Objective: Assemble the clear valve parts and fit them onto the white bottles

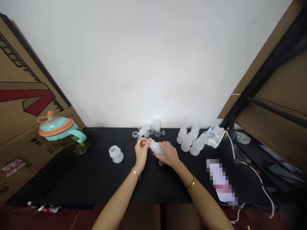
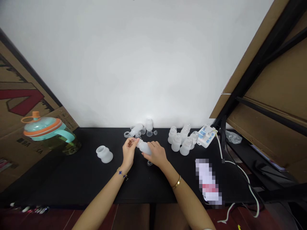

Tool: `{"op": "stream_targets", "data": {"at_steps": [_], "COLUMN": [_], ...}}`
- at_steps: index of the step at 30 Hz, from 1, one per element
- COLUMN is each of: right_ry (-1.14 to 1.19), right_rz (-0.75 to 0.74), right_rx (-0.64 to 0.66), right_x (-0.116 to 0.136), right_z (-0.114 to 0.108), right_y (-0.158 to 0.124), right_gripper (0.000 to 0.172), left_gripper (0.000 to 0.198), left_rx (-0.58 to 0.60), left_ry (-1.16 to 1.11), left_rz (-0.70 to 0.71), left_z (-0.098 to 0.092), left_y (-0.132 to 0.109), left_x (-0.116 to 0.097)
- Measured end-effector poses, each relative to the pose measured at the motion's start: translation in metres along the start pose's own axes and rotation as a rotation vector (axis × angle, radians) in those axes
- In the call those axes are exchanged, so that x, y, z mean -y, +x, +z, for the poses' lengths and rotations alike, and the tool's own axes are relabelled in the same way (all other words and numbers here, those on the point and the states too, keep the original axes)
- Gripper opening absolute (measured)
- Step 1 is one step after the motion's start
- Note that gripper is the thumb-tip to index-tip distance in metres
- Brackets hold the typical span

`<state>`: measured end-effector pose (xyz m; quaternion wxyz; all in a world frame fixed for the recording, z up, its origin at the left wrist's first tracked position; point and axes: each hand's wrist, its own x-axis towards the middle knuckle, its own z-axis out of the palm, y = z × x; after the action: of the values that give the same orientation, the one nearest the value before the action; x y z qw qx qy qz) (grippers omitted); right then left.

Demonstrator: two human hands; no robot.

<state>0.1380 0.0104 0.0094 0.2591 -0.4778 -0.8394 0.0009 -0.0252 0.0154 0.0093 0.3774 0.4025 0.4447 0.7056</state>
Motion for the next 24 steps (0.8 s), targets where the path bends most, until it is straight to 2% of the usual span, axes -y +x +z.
{"op": "stream_targets", "data": {"at_steps": [24], "right_ry": [0.019], "right_rz": [0.002], "right_rx": [0.000], "right_x": [0.0002], "right_z": [0.0006], "right_y": [-0.0003], "right_gripper": [0.045], "left_gripper": [0.028], "left_rx": [0.013], "left_ry": [0.012], "left_rz": [0.018], "left_z": [0.0015], "left_y": [-0.0016], "left_x": [-0.0075]}}
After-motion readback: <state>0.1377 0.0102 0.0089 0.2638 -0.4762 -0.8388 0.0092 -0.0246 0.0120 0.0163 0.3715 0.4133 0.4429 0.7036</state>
